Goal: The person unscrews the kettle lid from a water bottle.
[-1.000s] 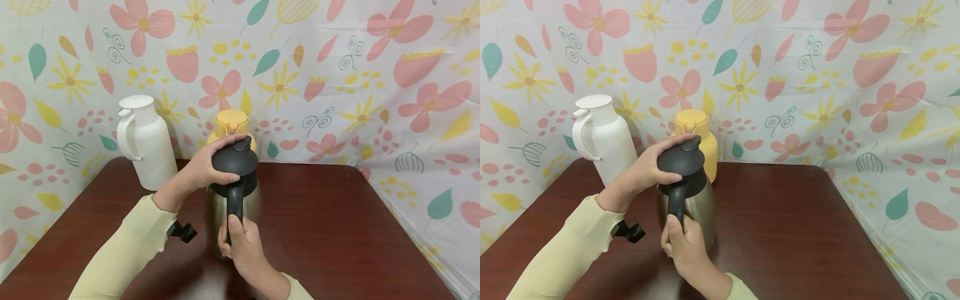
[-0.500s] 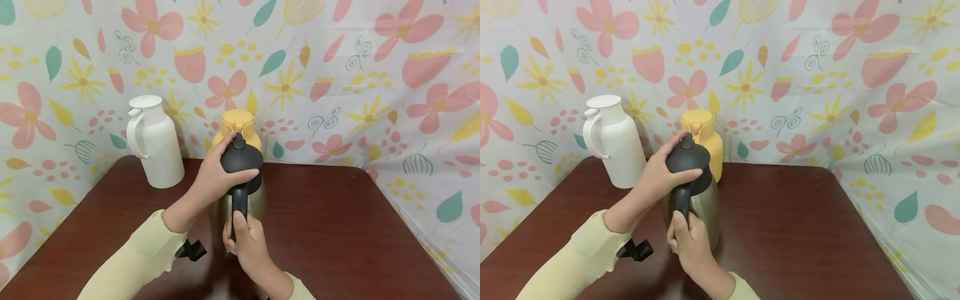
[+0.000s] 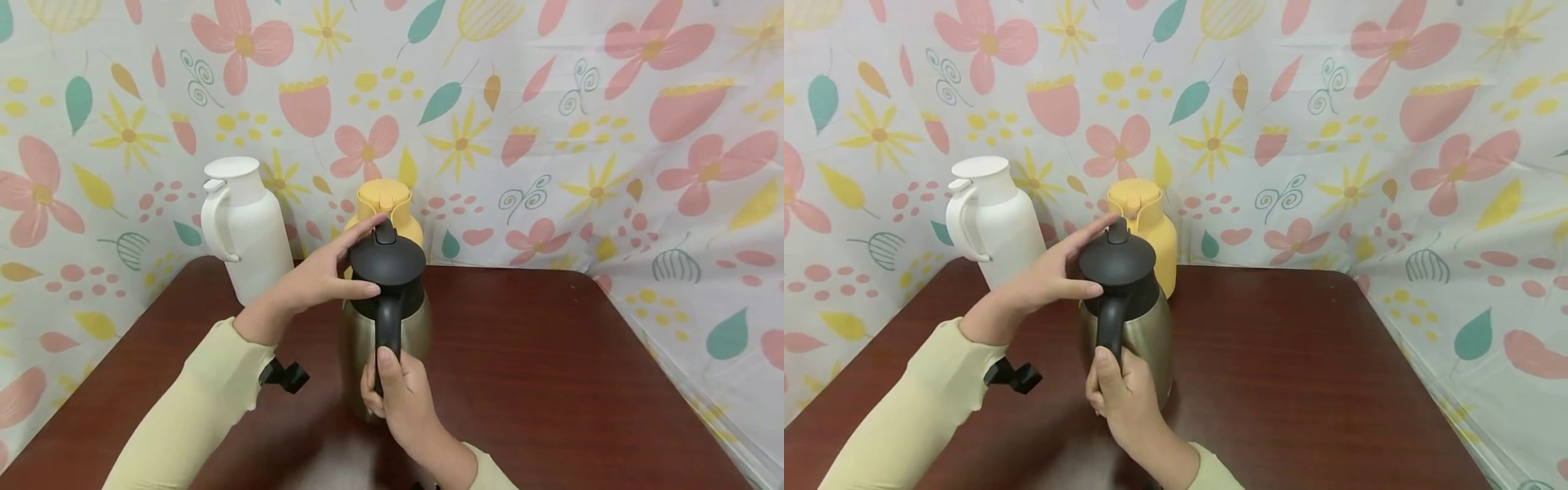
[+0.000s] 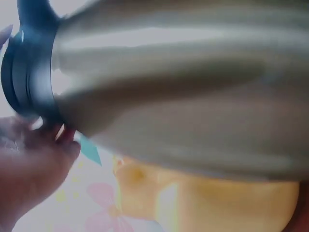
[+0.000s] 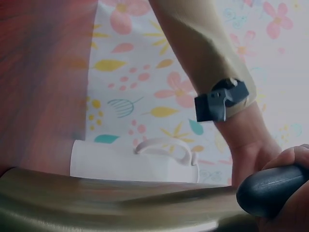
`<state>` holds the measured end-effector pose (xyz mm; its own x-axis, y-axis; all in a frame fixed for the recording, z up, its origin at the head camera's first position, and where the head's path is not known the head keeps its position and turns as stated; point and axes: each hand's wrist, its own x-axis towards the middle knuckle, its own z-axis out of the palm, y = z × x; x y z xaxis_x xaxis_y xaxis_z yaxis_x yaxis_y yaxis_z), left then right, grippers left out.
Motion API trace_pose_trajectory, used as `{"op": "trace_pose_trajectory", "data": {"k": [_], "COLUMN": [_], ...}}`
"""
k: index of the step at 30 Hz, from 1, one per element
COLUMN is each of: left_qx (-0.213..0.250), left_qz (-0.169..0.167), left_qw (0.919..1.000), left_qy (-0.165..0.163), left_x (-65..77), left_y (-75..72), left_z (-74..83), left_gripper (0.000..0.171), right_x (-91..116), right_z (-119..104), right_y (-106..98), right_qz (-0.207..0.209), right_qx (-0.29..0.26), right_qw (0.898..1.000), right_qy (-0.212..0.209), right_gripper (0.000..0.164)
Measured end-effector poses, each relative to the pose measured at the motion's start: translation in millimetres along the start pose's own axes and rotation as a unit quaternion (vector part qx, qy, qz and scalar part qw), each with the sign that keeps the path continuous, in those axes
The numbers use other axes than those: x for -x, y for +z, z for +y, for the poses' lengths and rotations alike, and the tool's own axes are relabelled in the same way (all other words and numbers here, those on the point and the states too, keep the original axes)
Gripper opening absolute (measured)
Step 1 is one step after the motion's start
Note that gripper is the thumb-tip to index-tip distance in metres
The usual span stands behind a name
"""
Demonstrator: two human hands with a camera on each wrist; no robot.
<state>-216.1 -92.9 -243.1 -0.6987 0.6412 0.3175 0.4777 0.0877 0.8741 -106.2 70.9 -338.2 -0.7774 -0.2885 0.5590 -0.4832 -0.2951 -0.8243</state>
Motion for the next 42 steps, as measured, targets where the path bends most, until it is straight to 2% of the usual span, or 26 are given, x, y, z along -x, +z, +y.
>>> {"op": "trace_pose_trajectory", "data": {"k": [5,7,9,13,19,23,27,31,33,35,38,42], "left_qx": [0.065,0.077,0.077,0.049,0.024,0.005,-0.042,-0.065,-0.061,-0.053,-0.037,-0.02], "left_qz": [-0.078,-0.093,-0.09,-0.055,-0.003,0.062,0.151,0.215,0.229,0.234,0.217,0.182], "left_qw": [0.9945,0.9925,0.993,0.9972,0.9996,0.998,0.987,0.9702,0.966,0.9652,0.9704,0.9781], "left_qy": [0.023,0.021,0.009,-0.016,-0.015,-0.014,-0.037,-0.091,-0.103,-0.103,-0.098,-0.099], "left_x": [-12.4,-15.6,-16.5,-12.8,-6.3,-0.2,5.2,7.6,8.0,8.0,9.1,13.0], "left_y": [-13.2,-14.3,-13.6,-9.9,2.1,16.2,37.4,57.2,63.3,66.3,64.8,52.1], "left_z": [-10.0,-11.6,-12.1,-10.5,-3.8,2.7,13.3,24.6,28.2,29.2,28.2,24.0], "left_gripper": [0.122,0.123,0.12,0.111,0.104,0.1,0.091,0.09,0.092,0.094,0.099,0.104], "right_x": [2.6,3.7,4.4,4.3,3.9,2.8,1.0,-0.1,0.0,0.1,0.6,0.5], "right_z": [3.0,5.1,6.7,7.8,3.9,1.5,1.1,2.7,3.9,4.9,4.7,4.3], "right_y": [1.0,1.3,1.7,2.9,4.2,5.1,3.6,0.8,-0.2,-0.9,-1.5,-1.1], "right_qz": [-0.006,-0.009,-0.011,-0.012,-0.01,-0.01,-0.011,-0.012,-0.012,-0.013,-0.014,-0.014], "right_qx": [-0.015,-0.021,-0.024,-0.024,-0.01,-0.008,-0.013,-0.02,-0.024,-0.028,-0.032,-0.027], "right_qw": [1.0,1.0,1.0,1.0,1.0,1.0,1.0,1.0,0.999,0.999,0.999,0.999], "right_qy": [0.0,-0.003,-0.007,-0.013,-0.02,-0.005,-0.01,-0.021,-0.017,-0.015,-0.011,-0.01], "right_gripper": [0.056,0.056,0.056,0.056,0.055,0.056,0.056,0.057,0.058,0.058,0.058,0.056]}}
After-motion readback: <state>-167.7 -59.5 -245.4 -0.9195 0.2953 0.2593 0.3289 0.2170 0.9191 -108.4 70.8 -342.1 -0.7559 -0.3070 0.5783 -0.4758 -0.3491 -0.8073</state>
